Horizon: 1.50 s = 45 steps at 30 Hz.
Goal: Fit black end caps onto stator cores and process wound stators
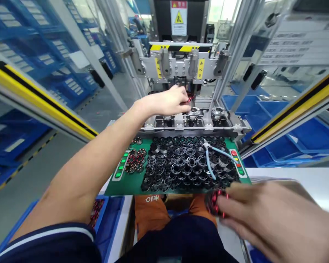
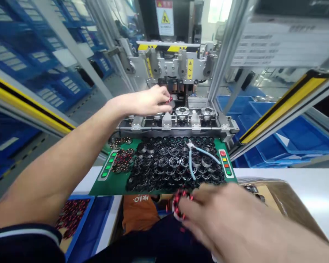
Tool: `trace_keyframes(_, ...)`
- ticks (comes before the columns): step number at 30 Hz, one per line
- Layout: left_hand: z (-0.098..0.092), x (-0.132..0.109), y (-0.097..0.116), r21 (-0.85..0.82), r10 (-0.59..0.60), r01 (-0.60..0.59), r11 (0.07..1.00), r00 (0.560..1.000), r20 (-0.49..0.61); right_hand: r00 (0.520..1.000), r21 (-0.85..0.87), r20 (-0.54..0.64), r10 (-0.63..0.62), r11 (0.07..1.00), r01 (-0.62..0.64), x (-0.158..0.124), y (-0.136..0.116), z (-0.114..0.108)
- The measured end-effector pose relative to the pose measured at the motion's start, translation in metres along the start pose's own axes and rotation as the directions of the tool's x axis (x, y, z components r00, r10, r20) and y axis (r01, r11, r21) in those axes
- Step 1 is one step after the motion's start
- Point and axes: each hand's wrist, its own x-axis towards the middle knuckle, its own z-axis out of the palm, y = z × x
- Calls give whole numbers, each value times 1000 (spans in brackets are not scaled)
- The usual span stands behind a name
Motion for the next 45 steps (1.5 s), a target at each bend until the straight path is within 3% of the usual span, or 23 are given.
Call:
trace_keyframes(2, 7, -73, 5, -95, -1, 11, 995, 994, 109, 980, -45, 147, -133, 989, 141, 10, -18, 35)
trace_keyframes(4, 27, -147, 8, -222, -58, 122, 967, 960, 274, 943, -133, 236, -234, 954, 270, 46, -40, 67)
trace_keyframes(5, 41, -182, 8, -255, -117, 198, 946, 946, 301, 927, -180, 264, -265, 931, 317, 70, -51, 82)
trace_keyframes(8, 92, -269, 8, -207, -396, 456, 866, 876, 275, 922, -448, 203, -329, 807, 386, 151, -84, 127)
trace_keyframes(10, 125, -310, 10, -172, -503, 554, 814, 822, 266, 919, -521, 218, -328, 757, 393, 199, -101, 154)
trace_keyframes(12, 153, -336, 15, -167, -551, 602, 781, 790, 269, 926, -556, 240, -290, 741, 377, 236, -114, 180)
trace_keyframes(15, 182, -352, 25, -190, -597, 641, 743, 764, 246, 948, -624, 262, -183, 717, 311, 273, -122, 211)
trace_keyframes(19, 199, -347, 32, -210, -659, 671, 711, 740, 133, 970, -679, 221, -105, 697, 230, 283, -121, 223)
trace_keyframes(22, 205, -344, 35, -238, -681, 668, 705, 732, 37, 971, -644, 185, -150, 729, 235, 251, -112, 210)
trace_keyframes(25, 207, -351, 42, -272, -697, 667, 694, 716, -23, 948, -521, 236, -211, 796, 307, 187, -87, 193)
trace_keyframes(27, 205, -359, 54, -320, -715, 659, 681, 693, -95, 907, -244, 327, -266, 903, 353, 134, -58, 187)
trace_keyframes(28, 203, -363, 62, -364, -723, 642, 674, 674, -150, 898, -61, 354, -263, 951, 303, 106, -39, 187)
trace_keyframes(30, 203, -368, 87, -518, -746, 554, 651, 592, -304, 920, 147, 375, -117, 987, 65, 49, 6, 189)
trace_keyframes(32, 212, -367, 117, -646, -783, 466, 605, 497, -374, 961, 180, 231, 150, 964, -194, -9, 53, 192)
trace_keyframes(33, 222, -362, 133, -696, -802, 426, 578, 452, -389, 947, 177, 144, 288, 934, -311, -39, 76, 192)
trace_keyframes(34, 234, -355, 150, -739, -817, 395, 545, 446, -364, 907, 167, 56, 416, 892, -420, -68, 98, 191)
trace_keyframes(36, 267, -333, 182, -801, -821, 379, 464, 523, -228, 775, 144, -81, 626, 777, -613, -125, 137, 185)
trace_keyframes(38, 301, -301, 216, -831, -731, 396, 392, 683, -19, 613, 128, -169, 771, 634, -762, -174, 174, 177)
trace_keyframes(40, 327, -262, 252, -834, -505, 405, 375, 844, 183, 468, 110, -230, 853, 500, -859, -211, 210, 172)
trace_keyframes(41, 335, -241, 270, -836, -361, 392, 383, 897, 255, 418, 100, -244, 875, 451, -887, -224, 227, 172)
trace_keyframes(43, 340, -195, 304, -850, -100, 323, 417, 945, 311, 377, 84, -240, 895, 406, -910, -237, 259, 178)
trace_keyframes(45, 337, -142, 337, -866, 53, 215, 452, 962, 267, 395, 81, -214, 894, 419, -904, -236, 286, 190)
